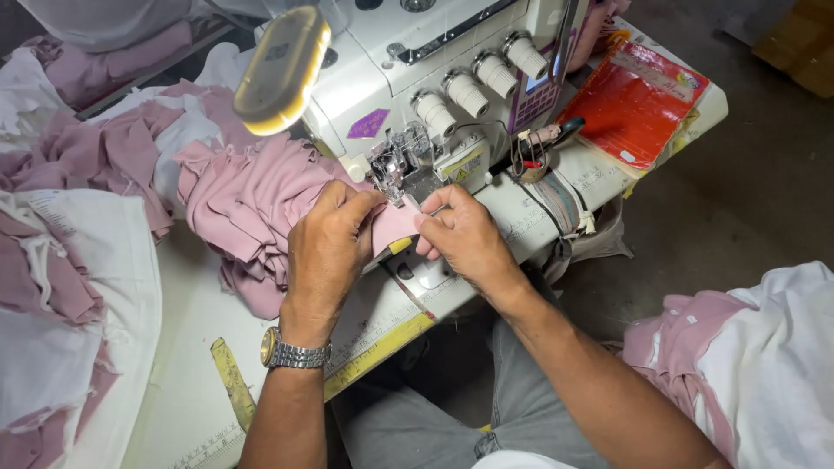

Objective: Trimming excess fabric and loose threads from sewn garment pieces using hand snips at a sewing workstation.

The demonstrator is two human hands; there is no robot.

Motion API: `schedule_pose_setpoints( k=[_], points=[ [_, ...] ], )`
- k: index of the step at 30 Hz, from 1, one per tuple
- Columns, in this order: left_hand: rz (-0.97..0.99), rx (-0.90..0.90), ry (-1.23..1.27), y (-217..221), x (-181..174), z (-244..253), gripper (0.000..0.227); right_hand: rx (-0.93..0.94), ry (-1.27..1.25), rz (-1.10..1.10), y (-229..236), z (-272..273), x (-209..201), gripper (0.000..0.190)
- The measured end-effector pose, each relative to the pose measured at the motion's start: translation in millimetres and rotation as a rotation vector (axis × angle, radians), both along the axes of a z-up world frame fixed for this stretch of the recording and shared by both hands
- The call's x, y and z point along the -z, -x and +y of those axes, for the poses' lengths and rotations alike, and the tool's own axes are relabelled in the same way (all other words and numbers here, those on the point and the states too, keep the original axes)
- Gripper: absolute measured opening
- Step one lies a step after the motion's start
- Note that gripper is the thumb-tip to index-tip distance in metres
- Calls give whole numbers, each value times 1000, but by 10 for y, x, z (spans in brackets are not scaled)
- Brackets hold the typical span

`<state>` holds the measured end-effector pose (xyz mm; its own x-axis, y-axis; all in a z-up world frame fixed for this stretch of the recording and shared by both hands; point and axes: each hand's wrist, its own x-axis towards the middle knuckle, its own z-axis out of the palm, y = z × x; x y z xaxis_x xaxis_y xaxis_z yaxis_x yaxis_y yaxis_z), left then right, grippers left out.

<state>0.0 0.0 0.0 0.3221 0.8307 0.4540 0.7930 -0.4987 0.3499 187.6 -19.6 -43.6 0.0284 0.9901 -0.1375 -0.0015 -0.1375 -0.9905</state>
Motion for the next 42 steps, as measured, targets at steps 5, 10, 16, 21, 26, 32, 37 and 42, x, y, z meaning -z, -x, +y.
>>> schedule_pose_setpoints(
  k=[5,10,16,21,26,32,37,42],
  points=[
    [14,0,8,10,17,5,8,45,1,14,40,25,98,25],
    [-27,-16,-9,47,51,171,8,117,-28,-138,76,169,222,22],
    [99,-186,-166,256,296,524,7,101,-32,-264,-84,-15,254,30],
    [51,-286,53,437,328,371,44,398,-267,-109,-1100,-208,225,15],
    [-349,-142,149,442,317,175,69,582,-547,-599,-1728,411,-1014,30],
    [-898,-77,222,271,468,232,66,188,-356,-1019,-1743,1712,-1546,34],
    [-1189,-167,233,87,285,187,60,93,-150,-1271,-1756,2078,-1620,42],
    [-1083,-143,80,121,302,75,35,594,-174,-571,-2652,1755,-1128,18]
  ],
)
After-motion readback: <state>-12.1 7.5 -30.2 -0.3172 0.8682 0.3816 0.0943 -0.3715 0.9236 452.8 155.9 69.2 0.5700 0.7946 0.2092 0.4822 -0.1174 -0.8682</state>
